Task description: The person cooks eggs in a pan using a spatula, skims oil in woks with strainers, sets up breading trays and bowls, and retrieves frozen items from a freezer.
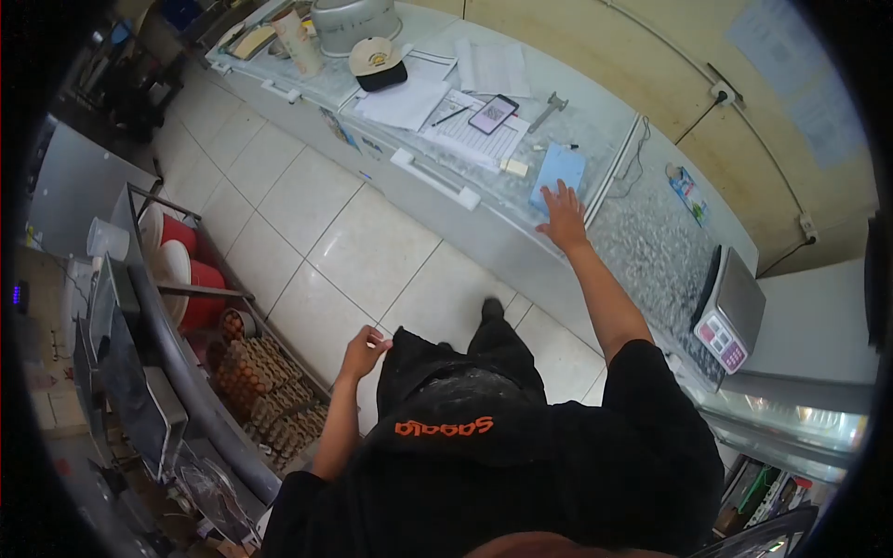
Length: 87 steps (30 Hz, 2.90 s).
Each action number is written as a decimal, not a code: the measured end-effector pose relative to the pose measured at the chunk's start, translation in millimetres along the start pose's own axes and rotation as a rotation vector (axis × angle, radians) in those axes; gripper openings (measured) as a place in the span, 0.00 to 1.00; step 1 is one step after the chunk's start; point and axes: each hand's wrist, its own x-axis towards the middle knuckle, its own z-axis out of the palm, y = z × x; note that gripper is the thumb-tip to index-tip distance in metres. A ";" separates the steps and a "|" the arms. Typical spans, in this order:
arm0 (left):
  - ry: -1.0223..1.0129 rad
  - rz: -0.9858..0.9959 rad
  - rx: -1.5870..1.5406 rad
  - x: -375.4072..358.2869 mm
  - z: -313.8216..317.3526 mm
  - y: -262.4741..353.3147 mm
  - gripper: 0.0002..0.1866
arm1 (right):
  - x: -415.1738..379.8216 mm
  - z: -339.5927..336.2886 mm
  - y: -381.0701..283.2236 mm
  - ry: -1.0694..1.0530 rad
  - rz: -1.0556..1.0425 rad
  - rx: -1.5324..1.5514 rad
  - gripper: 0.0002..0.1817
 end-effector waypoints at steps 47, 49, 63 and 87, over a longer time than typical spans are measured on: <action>-0.076 -0.035 -1.751 308.3 23.3 358.2 0.45 | 173.4 -96.6 -38.8 0.076 -0.491 0.586 0.07; -0.082 -0.048 -1.758 306.7 24.0 359.8 0.44 | 172.1 -97.4 -33.4 0.139 -0.471 0.672 0.07; -0.363 -0.197 -1.710 323.8 45.7 375.7 0.41 | 171.3 -101.5 8.8 -0.023 -0.227 1.068 0.03; -0.601 0.407 -0.423 334.8 139.5 410.4 0.32 | 184.2 -144.1 110.2 0.642 0.639 1.455 0.08</action>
